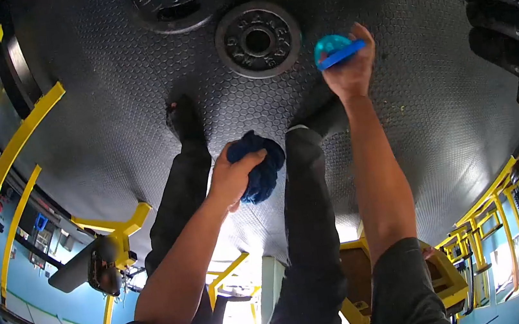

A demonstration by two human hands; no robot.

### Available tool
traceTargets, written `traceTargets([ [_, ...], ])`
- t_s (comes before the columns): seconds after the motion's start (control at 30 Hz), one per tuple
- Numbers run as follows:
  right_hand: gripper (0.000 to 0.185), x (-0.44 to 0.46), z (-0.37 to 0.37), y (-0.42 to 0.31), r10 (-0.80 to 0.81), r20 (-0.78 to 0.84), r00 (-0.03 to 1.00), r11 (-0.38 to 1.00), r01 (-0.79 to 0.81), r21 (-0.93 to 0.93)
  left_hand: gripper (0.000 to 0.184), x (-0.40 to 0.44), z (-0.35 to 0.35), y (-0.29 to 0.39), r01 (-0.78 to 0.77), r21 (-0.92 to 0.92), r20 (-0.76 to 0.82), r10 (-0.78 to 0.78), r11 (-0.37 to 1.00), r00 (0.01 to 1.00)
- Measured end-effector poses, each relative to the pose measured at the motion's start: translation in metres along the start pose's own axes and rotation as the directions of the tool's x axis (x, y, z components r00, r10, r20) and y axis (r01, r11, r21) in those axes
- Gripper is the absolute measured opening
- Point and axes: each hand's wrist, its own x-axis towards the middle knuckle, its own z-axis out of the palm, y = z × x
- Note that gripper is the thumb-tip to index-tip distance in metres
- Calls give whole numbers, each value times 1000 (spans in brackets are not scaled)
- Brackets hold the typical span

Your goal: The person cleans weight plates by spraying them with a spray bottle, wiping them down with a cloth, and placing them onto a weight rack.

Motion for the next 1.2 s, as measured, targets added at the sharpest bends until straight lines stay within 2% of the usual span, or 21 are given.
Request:
traceTargets([
  [0.07,87,-1,2,-37,-71,19,997,996,70,46,46,-11,-6,4,-5,-52,26,6,999,1000],
  [0.17,81,-21,-19,-99,222,372,902,927,-313,207,50,-51,-10,21,-99,-100,-55,94,990,994],
  [0.27,65,-40,-18,-128,157,633,758,804,-470,364,50,-68,-11,27,-190,-145,-32,188,971,982],
  [0.33,61,-68,7,-125,177,649,740,727,-543,421,48,-58,-11,21,-223,-145,-31,221,964,975],
  [0.37,57,-77,19,-123,177,683,708,622,-619,480,46,-50,-8,18,-291,-18,-56,289,957,956],
  [0.43,55,-83,31,-121,191,732,653,606,-665,436,42,-32,-11,14,-364,301,-50,395,882,917],
  [0.47,53,-88,36,-118,223,769,599,577,-717,391,43,-28,-13,12,-360,593,-26,464,720,886],
  [0.5,48,-89,40,-110,226,779,585,625,-700,345,43,-32,-11,19,-384,548,4,457,743,890],
  [0.57,46,-94,46,-92,305,786,538,547,-775,318,44,-33,-16,22,-433,470,54,465,769,884],
  [0.63,44,-88,44,-81,374,786,492,480,-828,289,45,-29,-27,28,-425,571,50,488,702,872],
  [0.67,48,-81,41,-76,392,686,613,644,-716,272,46,-26,-30,32,-417,658,54,513,627,856],
  [0.7,53,-74,39,-75,376,576,726,783,-582,222,48,-25,-31,38,-352,626,5,447,696,894],
  [0.73,53,-62,39,-84,373,575,728,787,-577,220,48,-23,-33,41,-355,622,5,450,698,893],
  [0.8,45,-38,36,-106,151,593,791,858,-403,318,48,-21,-36,44,-400,652,38,498,645,866],
  [0.87,54,-16,31,-121,100,693,714,901,-360,241,49,-16,-38,46,-380,672,24,494,636,869],
  [0.93,63,-5,26,-113,104,629,771,994,-98,-44,49,-14,-41,49,-360,694,10,492,624,871],
  [0.97,69,-6,21,-98,53,496,867,998,-54,-12,49,-14,-41,51,-345,700,-7,489,626,872],
  [1.03,72,2,7,-84,108,233,966,994,-109,-9,49,-16,-39,51,-326,703,-23,478,632,878],
  [1.1,78,10,2,-61,277,67,959,942,-285,180,50,-18,-35,51,-436,647,44,541,625,840],
  [1.13,78,15,0,-48,281,69,957,940,-289,179,50,-21,-32,53,-433,649,44,538,625,842],
  [1.2,87,24,-2,-34,342,-161,926,939,-342,28,51,-26,-26,60,-422,621,117,455,661,883],
])
